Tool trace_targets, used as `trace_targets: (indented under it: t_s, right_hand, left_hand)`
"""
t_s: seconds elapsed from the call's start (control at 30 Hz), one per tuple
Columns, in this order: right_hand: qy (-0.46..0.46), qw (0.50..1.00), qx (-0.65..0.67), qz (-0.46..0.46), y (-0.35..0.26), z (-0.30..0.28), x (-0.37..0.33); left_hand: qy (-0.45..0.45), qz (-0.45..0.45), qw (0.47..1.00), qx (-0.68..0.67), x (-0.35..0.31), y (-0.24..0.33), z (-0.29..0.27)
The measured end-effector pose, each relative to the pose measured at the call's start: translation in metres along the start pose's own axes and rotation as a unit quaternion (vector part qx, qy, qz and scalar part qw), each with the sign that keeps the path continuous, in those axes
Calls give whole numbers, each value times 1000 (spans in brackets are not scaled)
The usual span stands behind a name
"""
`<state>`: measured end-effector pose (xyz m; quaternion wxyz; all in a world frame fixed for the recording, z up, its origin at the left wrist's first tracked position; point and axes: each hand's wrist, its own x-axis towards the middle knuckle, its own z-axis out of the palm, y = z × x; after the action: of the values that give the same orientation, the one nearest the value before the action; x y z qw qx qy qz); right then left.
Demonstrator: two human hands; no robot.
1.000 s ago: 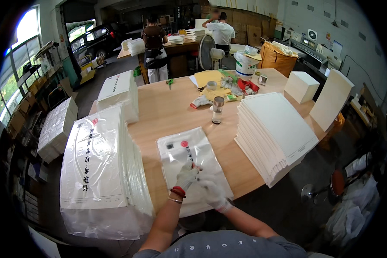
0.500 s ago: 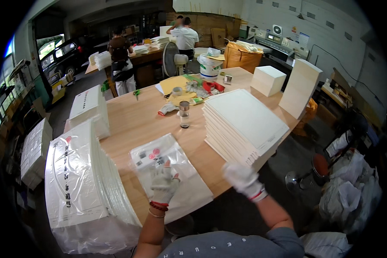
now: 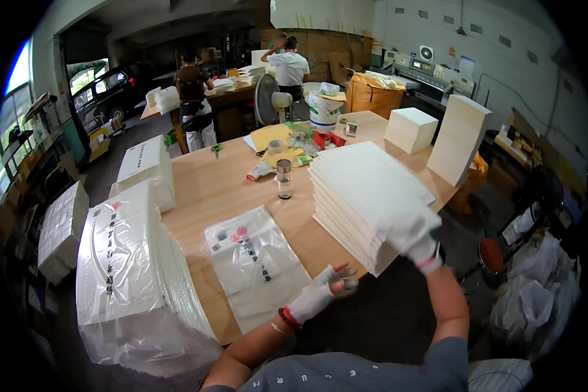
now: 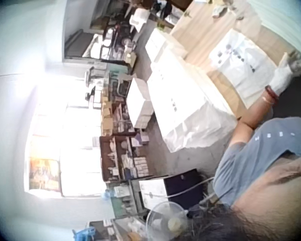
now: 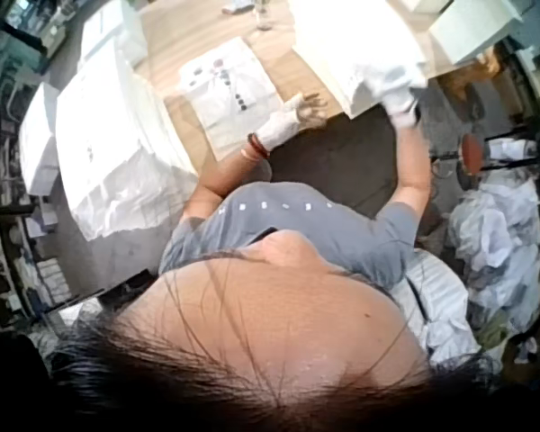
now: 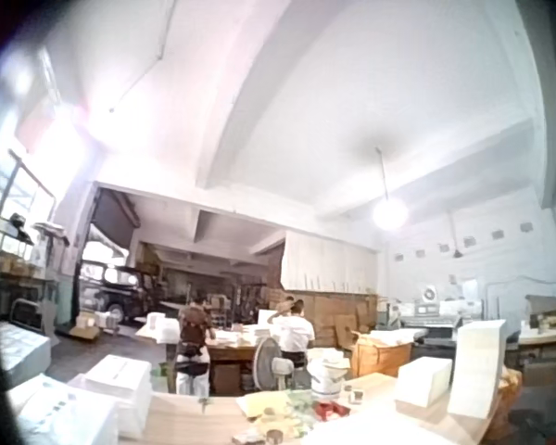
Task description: The person repeatedly picks up white foam sheets from a stack on a table, places them into clear plastic bags, and sets the filled bags aside. The workspace is a warehouse or workshop with other workers visible in the background.
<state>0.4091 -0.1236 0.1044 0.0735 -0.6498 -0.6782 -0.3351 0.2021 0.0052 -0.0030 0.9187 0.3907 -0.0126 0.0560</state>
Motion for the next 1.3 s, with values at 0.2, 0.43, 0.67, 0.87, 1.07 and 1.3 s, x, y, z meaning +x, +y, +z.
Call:
trace_targets:
  t_s: [0.2, 0.43, 0.67, 0.87, 1.07, 1.3]
  right_hand:
    - [-107, 882, 457, 47, -67, -44, -13]
    - [135, 387, 741, 532, -118, 63, -89]
    - [165, 757, 490, 398, -183, 78, -59]
    - [-101, 911, 337, 213, -181, 82, -84]
    - [-365, 835, 306, 276, -194, 190, -46]
    - [-104, 880, 250, 390, -215, 283, -23]
  left_hand:
    - [236, -193, 952, 18, -12, 17, 2]
    - [142, 31, 839, 525, -54, 3, 21]
    - [127, 199, 602, 763, -54, -8, -45]
    - [455, -23, 713, 533, -45, 58, -145]
    - [123, 247, 631, 725, -20, -41, -85]
    - [140, 86, 558, 813, -82, -53, -179]
